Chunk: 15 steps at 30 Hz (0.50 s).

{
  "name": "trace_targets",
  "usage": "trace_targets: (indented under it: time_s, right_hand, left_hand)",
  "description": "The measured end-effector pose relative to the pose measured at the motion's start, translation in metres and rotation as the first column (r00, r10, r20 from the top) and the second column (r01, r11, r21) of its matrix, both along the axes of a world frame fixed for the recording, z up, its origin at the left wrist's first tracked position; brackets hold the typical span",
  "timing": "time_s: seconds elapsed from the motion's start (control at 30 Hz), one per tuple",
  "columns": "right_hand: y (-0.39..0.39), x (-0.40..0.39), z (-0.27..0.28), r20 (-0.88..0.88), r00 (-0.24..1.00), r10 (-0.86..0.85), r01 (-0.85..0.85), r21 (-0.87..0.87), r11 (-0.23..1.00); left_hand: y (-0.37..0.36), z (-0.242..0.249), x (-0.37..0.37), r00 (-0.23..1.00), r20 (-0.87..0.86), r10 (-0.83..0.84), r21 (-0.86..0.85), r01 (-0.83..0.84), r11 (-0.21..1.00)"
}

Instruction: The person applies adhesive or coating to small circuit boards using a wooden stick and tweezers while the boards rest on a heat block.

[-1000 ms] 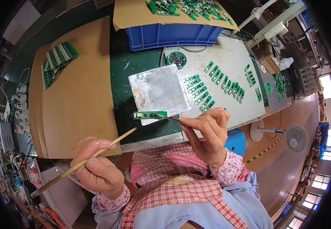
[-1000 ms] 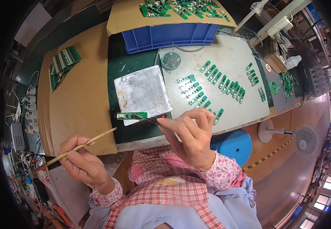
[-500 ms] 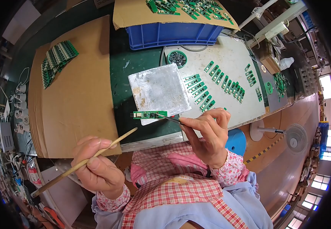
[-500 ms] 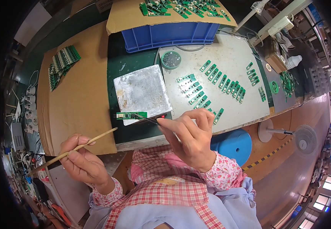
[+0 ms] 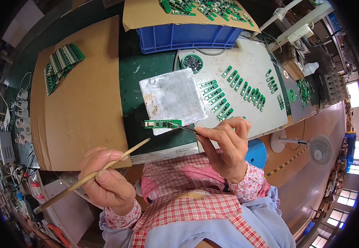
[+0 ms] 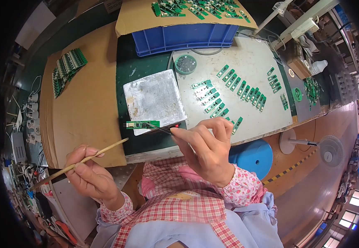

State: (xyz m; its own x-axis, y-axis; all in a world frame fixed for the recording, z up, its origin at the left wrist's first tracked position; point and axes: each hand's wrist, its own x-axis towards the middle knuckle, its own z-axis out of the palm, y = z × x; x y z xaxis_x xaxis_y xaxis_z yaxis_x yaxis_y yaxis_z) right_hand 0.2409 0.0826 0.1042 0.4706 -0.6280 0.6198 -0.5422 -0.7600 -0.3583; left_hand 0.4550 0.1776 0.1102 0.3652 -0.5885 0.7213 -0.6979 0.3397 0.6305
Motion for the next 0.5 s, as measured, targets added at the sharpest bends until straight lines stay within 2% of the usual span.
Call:
trace_targets:
  time_s: [0.5]
  right_hand:
    - [0.0010, 0.0004, 0.0018, -0.011, 1.000, -0.005, 0.005, 0.005, 1.000]
  left_hand:
    - [0.0010, 0.0001, 0.0003, 0.999, 0.032, 0.010, 0.017, -0.011, 1.000]
